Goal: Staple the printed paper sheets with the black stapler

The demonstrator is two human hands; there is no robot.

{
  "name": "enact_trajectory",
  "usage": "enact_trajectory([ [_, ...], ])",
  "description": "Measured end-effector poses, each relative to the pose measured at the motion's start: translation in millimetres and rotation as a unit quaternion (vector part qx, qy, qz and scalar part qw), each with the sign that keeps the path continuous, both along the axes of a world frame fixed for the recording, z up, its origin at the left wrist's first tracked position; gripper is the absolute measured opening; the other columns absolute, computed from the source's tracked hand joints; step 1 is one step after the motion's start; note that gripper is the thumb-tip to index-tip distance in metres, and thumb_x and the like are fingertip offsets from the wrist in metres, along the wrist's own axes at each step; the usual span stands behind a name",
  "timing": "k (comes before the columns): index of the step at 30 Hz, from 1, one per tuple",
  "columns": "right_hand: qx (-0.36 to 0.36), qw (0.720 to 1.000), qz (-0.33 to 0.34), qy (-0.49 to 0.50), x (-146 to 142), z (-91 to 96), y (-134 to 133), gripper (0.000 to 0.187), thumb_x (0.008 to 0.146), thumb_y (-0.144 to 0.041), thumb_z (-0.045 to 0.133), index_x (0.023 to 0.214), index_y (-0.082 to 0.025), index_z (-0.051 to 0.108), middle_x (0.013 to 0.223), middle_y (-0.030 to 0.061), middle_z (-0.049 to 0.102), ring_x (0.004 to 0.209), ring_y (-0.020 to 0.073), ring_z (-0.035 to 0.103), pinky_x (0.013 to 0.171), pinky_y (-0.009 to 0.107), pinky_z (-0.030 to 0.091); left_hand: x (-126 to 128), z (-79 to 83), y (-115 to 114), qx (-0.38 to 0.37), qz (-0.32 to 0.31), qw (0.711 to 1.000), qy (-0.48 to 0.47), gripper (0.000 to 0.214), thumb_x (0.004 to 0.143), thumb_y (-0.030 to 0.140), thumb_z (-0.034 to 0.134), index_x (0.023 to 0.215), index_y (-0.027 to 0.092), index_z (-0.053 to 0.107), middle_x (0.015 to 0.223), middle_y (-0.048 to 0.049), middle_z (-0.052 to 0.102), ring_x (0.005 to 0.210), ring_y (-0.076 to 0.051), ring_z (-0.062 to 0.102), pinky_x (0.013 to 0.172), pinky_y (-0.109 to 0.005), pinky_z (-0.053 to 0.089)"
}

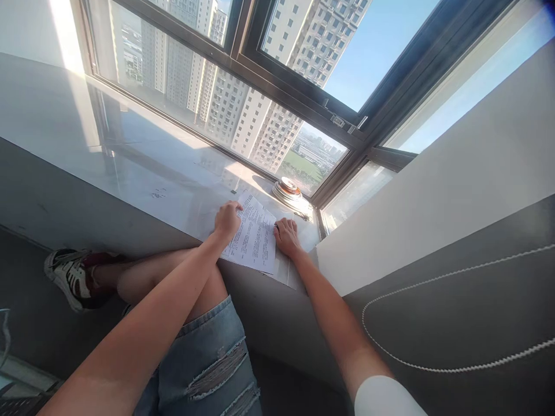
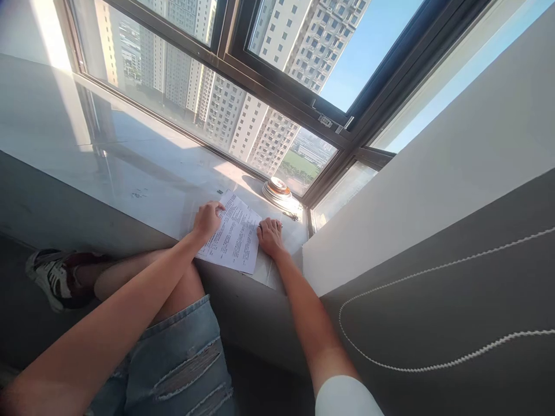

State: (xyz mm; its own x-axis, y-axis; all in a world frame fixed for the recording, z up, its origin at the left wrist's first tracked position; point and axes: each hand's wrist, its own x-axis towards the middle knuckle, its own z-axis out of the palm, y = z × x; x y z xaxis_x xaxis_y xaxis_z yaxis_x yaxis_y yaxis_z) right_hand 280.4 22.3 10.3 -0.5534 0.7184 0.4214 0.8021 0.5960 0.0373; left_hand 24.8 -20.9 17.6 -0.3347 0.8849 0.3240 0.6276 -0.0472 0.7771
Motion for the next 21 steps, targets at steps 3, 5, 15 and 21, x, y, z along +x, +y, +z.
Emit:
enact_trajectory([
  [3, -0.001, 0.999, -0.002, -0.036, -1.8, 1.8, 1.2, 0.024, 0.105, -0.031, 0.037, 0.106, -0.022, 0.059, 0.114, 0.0137, 0.058, 0.110, 0.0311, 0.047, 0.114, 0.056, 0.026, 0.5, -1.7, 1.3, 0.005, -0.004, 1.000, 0.007, 0.034, 0.088, 0.001, 0.045, 0.102, 0.021, 0.070, 0.122, -0.0074, 0.071, 0.105, -0.028, 0.066, 0.089, -0.037, 0.052],
  [5, -0.007, 0.999, 0.004, -0.047, -1.5, 3.2, 1.1, 0.022, 0.104, -0.030, 0.039, 0.105, -0.021, 0.060, 0.115, 0.0144, 0.059, 0.112, 0.0317, 0.047, 0.115, 0.058, 0.024, 0.7, -1.3, 1.1, 0.003, -0.002, 1.000, 0.010, 0.033, 0.089, 0.002, 0.046, 0.102, 0.022, 0.070, 0.122, -0.0078, 0.071, 0.107, -0.028, 0.066, 0.090, -0.037, 0.051],
  [15, 0.016, 0.970, -0.129, 0.206, 20.5, -8.0, 8.5, 0.033, 0.107, -0.032, 0.027, 0.090, -0.023, 0.055, 0.097, 0.0088, 0.059, 0.097, 0.0268, 0.051, 0.089, 0.040, 0.039, -1.1, 0.1, -0.7, -0.019, 0.005, 0.998, 0.056, 0.033, 0.085, 0.004, 0.047, 0.103, 0.022, 0.069, 0.120, -0.0113, 0.071, 0.102, -0.031, 0.067, 0.086, -0.041, 0.053],
  [21, 0.038, 0.949, -0.214, 0.228, 27.9, -13.6, 21.2, 0.030, 0.105, -0.032, 0.034, 0.083, -0.023, 0.052, 0.096, 0.0080, 0.060, 0.099, 0.0272, 0.050, 0.089, 0.039, 0.036, -1.0, -1.7, 1.4, -0.028, 0.023, 0.992, 0.121, 0.032, 0.082, 0.003, 0.050, 0.105, 0.018, 0.068, 0.125, -0.0191, 0.064, 0.117, -0.037, 0.059, 0.094, -0.047, 0.051],
])
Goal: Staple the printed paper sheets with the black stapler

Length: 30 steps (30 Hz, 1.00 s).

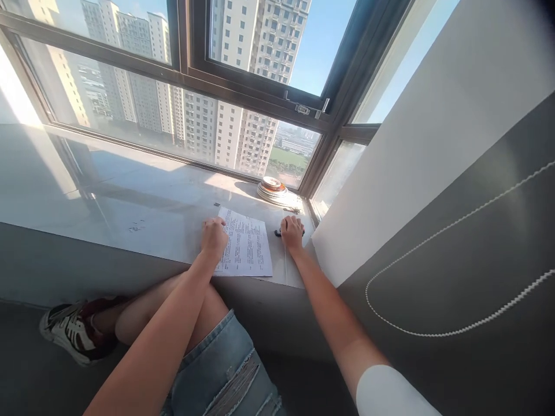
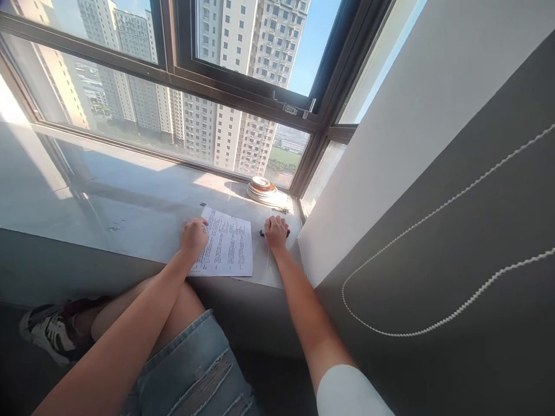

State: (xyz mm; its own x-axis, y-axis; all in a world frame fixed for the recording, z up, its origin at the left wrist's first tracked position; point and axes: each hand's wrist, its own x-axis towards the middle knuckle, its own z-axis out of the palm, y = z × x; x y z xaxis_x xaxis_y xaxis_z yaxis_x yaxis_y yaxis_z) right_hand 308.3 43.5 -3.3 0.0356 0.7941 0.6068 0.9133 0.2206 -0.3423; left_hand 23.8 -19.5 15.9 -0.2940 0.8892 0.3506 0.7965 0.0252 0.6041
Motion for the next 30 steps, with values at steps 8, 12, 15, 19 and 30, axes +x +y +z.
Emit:
enact_trajectory([
  [8, 0.012, 1.000, 0.002, 0.002, -2.5, -0.1, -2.6, 0.028, 0.105, -0.030, 0.038, 0.083, -0.022, 0.053, 0.093, 0.0058, 0.060, 0.094, 0.0241, 0.051, 0.086, 0.036, 0.035, 43.7, -9.0, -3.9, 0.064, -0.224, 0.968, 0.097, 0.038, 0.088, 0.005, 0.043, 0.111, 0.018, 0.071, 0.128, -0.0143, 0.067, 0.122, -0.031, 0.059, 0.106, -0.046, 0.047],
  [12, 0.028, 1.000, 0.006, 0.002, -3.5, -1.3, -1.5, 0.025, 0.104, -0.029, 0.042, 0.083, -0.022, 0.055, 0.092, 0.0058, 0.060, 0.093, 0.0236, 0.050, 0.084, 0.034, 0.034, 79.3, -15.3, -7.2, 0.038, -0.288, 0.945, 0.153, 0.037, 0.098, 0.024, 0.048, 0.129, 0.018, 0.067, 0.149, -0.0134, 0.057, 0.138, -0.032, 0.049, 0.118, -0.050, 0.036],
  [15, 0.032, 0.999, 0.007, 0.000, -4.7, -2.1, -0.8, 0.025, 0.103, -0.029, 0.043, 0.082, -0.022, 0.055, 0.091, 0.0059, 0.061, 0.093, 0.0239, 0.050, 0.084, 0.035, 0.034, 92.5, -18.6, -6.0, -0.013, -0.319, 0.930, 0.183, 0.046, 0.101, 0.038, 0.047, 0.143, 0.020, 0.058, 0.158, -0.0130, 0.049, 0.147, -0.034, 0.040, 0.123, -0.059, 0.025],
  [19, 0.024, 0.999, 0.021, 0.020, -5.9, -0.8, -1.6, 0.023, 0.102, -0.029, 0.043, 0.084, -0.023, 0.056, 0.092, 0.0063, 0.062, 0.094, 0.0250, 0.050, 0.086, 0.036, 0.035, 94.3, -19.9, -2.3, -0.058, -0.328, 0.925, 0.184, 0.054, 0.103, 0.043, 0.040, 0.151, 0.021, 0.050, 0.160, -0.0136, 0.046, 0.150, -0.035, 0.035, 0.122, -0.064, 0.021],
  [30, -0.038, 0.982, 0.033, 0.182, 24.5, 4.1, -7.4, 0.021, 0.088, -0.026, 0.046, 0.096, -0.024, 0.065, 0.105, 0.0068, 0.068, 0.106, 0.0283, 0.056, 0.095, 0.041, 0.043, 88.4, -20.9, -6.2, -0.068, -0.303, 0.935, 0.171, 0.058, 0.103, 0.040, 0.038, 0.157, 0.018, 0.043, 0.162, -0.0174, 0.042, 0.151, -0.035, 0.034, 0.123, -0.061, 0.019],
])
